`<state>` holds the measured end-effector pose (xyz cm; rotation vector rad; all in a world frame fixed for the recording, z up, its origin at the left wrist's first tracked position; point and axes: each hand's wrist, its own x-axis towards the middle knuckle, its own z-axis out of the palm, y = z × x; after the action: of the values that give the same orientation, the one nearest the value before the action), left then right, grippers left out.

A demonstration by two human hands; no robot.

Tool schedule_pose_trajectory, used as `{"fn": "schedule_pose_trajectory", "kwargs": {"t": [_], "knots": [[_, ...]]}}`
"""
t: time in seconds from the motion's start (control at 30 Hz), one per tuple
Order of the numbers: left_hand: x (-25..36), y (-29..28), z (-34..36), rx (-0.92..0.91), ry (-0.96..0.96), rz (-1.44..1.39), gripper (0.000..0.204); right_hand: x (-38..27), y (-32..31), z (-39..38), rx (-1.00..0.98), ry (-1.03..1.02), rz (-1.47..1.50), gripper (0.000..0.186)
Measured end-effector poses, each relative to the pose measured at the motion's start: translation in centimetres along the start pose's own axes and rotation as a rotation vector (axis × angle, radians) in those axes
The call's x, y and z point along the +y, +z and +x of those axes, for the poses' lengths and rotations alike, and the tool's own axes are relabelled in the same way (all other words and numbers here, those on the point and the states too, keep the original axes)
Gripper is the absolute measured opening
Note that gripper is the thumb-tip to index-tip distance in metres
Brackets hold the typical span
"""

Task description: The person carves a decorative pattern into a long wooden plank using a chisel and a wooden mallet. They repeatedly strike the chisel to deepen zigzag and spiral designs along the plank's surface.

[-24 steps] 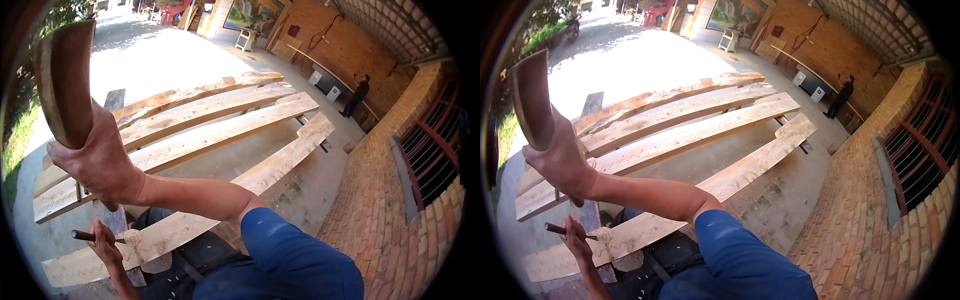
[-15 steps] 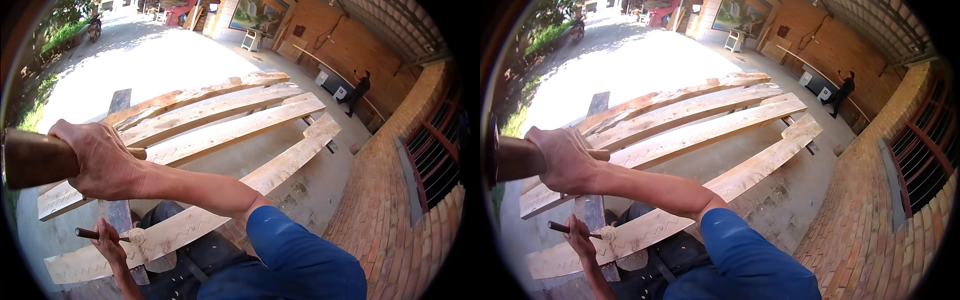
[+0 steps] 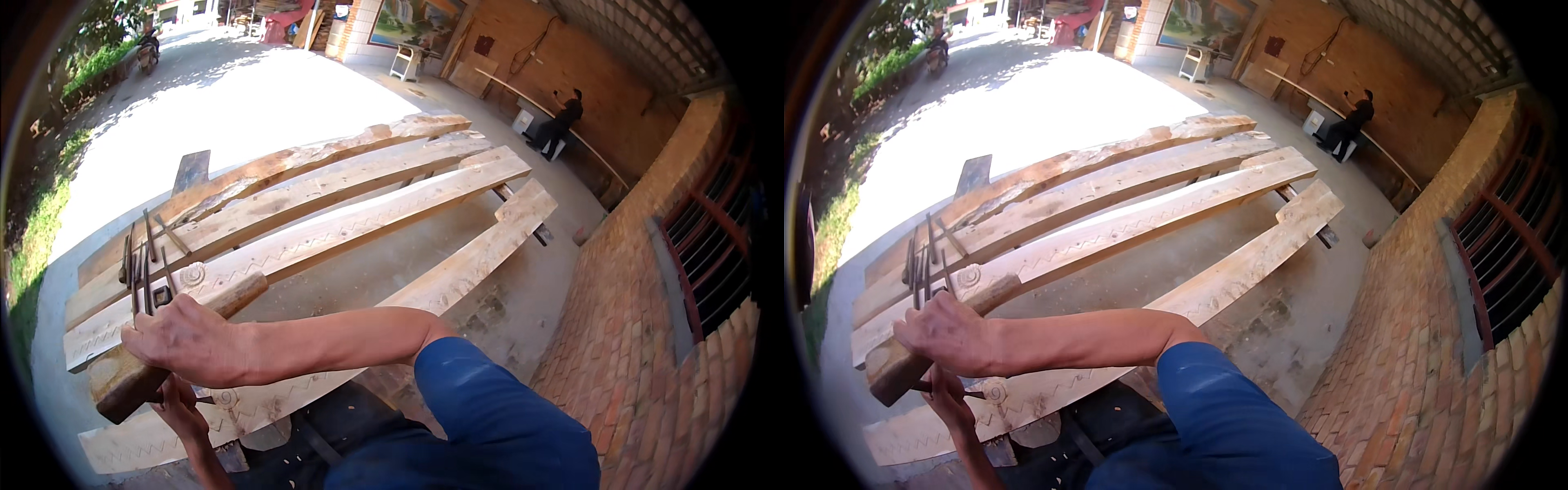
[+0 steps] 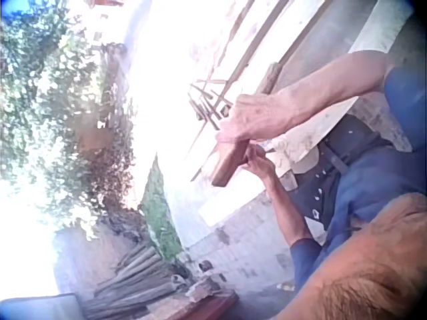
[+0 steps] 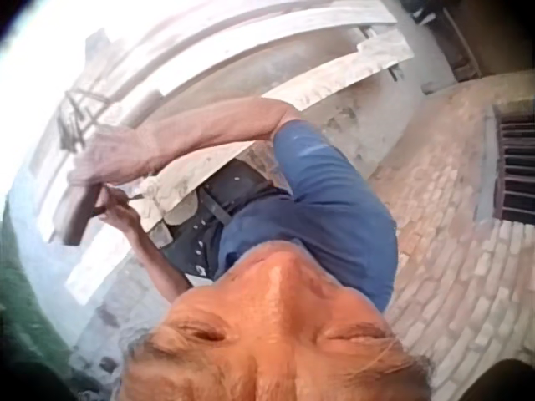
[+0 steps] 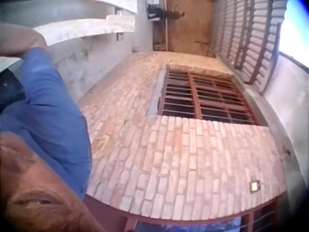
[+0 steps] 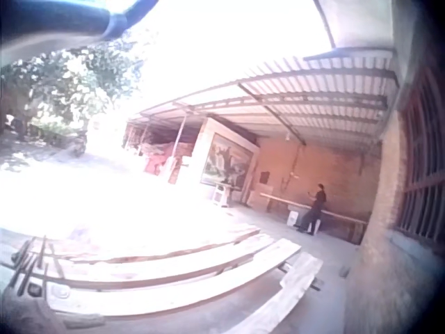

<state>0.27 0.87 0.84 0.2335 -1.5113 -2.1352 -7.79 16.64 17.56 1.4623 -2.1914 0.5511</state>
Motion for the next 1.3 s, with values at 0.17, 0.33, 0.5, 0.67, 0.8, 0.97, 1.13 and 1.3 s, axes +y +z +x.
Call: {"fn": "schedule_pose_trajectory", "kwargs": {"t": [0.17,0.33,0.5,0.67,0.8,0.97,1.13,1.3], "knots": [[2.3,-0.7,0.0,0.041,-0.043,-0.084,0.047,3.7,-2.2,-4.0,0.132,0.268,0.143,0.040],[7.8,-1.4,-0.8,0.146,0.218,0.072,0.050,6.3,-2.3,-19.9,-0.181,0.893,0.013,0.047],[6.4,-8.0,-2.2,0.208,0.301,1.277,0.045,4.0,-4.1,-32.7,-0.379,1.139,-0.265,0.065],[1.6,-10.3,-2.9,0.263,0.123,1.616,0.031,3.2,-3.5,-35.5,-0.372,0.926,-0.252,0.082],[-0.8,-9.8,-1.9,0.283,0.182,1.643,0.034,4.4,-2.6,-35.0,-0.354,0.775,-0.328,0.086],[-1.8,-9.5,-1.8,0.309,0.289,1.659,0.038,2.2,0.2,-28.8,-0.242,0.502,-0.314,0.080],[-1.6,-9.8,-1.7,0.328,0.281,1.641,0.038,-3.0,9.2,-17.5,-0.217,0.458,0.182,0.081],[-1.5,-9.5,-1.5,0.323,0.291,1.599,0.038,-8.1,12.5,-17.1,-0.344,0.090,0.636,0.057]]}}
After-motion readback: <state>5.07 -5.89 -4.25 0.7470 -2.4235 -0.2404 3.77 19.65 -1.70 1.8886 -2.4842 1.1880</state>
